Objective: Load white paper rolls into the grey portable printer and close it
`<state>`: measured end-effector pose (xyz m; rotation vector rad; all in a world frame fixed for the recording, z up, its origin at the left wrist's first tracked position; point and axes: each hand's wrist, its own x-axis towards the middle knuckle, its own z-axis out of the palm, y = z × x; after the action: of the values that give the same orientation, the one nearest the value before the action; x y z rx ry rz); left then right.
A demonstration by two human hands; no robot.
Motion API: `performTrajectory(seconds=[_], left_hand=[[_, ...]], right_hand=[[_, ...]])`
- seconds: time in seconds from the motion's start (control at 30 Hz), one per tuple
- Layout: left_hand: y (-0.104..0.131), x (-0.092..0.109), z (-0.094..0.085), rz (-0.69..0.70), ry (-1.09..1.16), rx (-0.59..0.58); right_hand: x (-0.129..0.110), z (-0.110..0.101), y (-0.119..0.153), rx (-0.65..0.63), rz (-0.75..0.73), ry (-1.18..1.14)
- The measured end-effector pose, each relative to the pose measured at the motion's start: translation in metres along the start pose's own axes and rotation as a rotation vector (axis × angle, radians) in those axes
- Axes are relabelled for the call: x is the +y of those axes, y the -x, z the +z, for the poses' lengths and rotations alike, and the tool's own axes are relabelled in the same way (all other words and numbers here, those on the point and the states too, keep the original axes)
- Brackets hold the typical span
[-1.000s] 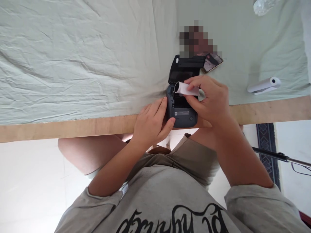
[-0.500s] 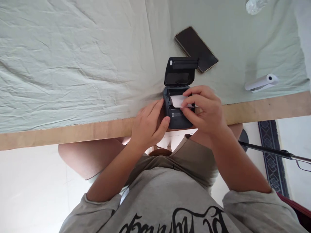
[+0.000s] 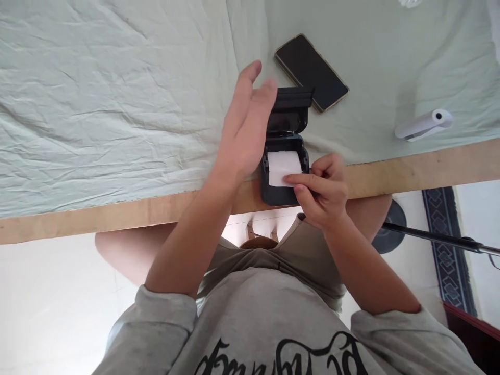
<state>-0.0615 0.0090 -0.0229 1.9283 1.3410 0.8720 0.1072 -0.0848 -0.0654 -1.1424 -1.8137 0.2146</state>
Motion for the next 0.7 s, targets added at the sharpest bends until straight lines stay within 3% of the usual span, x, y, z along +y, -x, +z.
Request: performTrajectory(seconds=[0.1, 0.2, 0.43, 0.7], left_hand=[[-0.003, 0.009, -0.005, -0.079, 0.308, 0.065], [-0.001, 0.018, -0.011, -0.086, 0.323, 0.113], [-0.019, 0.031, 0.0, -0.033, -0.048, -0.026], [-0.039, 0.038, 0.027, -0.134, -0.414, -0.334]], right_hand=[[0.001, 0.0, -0.002, -0.013, -0.042, -0.062], [0.003, 0.001, -0.003, 0.009, -0.048, -0.058], [0.005, 0.003, 0.0, 0.043, -0.047, -0.126], [0.005, 0.002, -0.001, 0.049, -0.015, -0.229]])
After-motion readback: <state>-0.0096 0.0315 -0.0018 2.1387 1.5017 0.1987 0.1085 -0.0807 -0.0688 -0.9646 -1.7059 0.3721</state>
